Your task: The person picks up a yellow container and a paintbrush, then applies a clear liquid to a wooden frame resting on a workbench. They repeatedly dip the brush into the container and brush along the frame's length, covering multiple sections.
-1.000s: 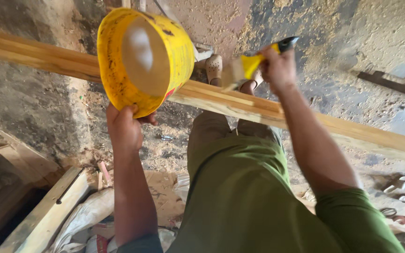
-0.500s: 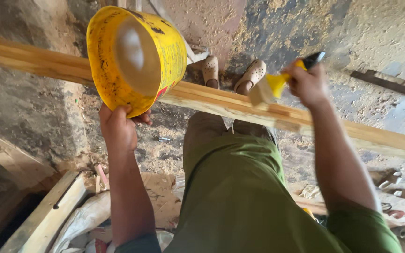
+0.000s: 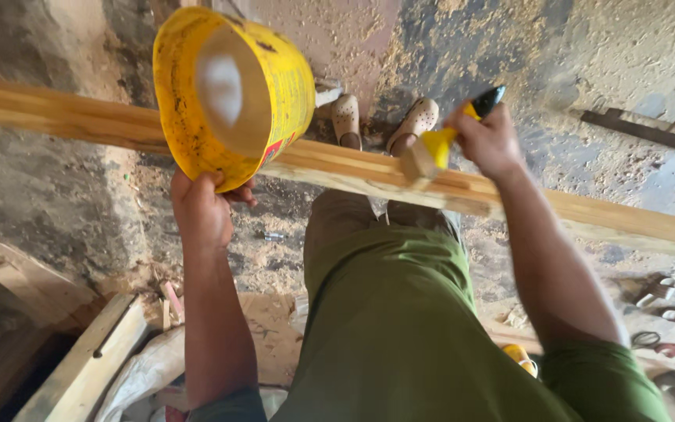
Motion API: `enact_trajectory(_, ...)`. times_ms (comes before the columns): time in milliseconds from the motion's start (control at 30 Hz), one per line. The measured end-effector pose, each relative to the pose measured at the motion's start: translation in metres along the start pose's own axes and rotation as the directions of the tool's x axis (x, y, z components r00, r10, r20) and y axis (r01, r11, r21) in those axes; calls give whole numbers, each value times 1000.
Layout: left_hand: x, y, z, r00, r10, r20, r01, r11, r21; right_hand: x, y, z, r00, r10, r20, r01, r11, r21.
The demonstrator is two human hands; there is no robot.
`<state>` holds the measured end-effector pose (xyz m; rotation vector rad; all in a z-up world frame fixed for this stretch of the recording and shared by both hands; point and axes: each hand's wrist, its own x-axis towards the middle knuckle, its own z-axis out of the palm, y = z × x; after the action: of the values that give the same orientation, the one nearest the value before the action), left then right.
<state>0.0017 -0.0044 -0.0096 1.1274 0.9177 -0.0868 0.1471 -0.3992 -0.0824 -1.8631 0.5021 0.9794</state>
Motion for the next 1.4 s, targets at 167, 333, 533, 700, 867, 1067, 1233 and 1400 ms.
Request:
enact_trajectory(167,4,4,8,996,32,81,-35,999,38,16,-11,82,984,-120,130,114,992,55)
enact_trajectory(333,8,-3,32,996,-20,88,14,997,74,11,69,-14,996,-51,-79,31,972,-231)
enact_trajectory(533,11,-8,83,968,-22,248,3,997,77,-60,145,-231,925,84,-372,-234,896,-378)
enact_trajectory(700,8,-13,126,951,-28,307,-8,993,115,-53,132,-223,907,123,-403,-382,645,-662)
enact_trajectory(867,2,-11,154,962,-79,261,51,992,114,22,95,-65,982,19,-186,-45,989,-138)
enact_trajectory(1067,-4,-20,166,967,-3,256,-36,988,148,36,126,-93,966,121,-227,-159,974,-160)
enact_trajectory(1233,-4,-30,160,967,-12,254,-28,988,153,-18,151,-259,922,161,-351,-349,737,-579)
enact_trajectory(1400,6,-41,151,967,-81,241,44,987,153,-12,112,-210,927,226,-298,-359,759,-542)
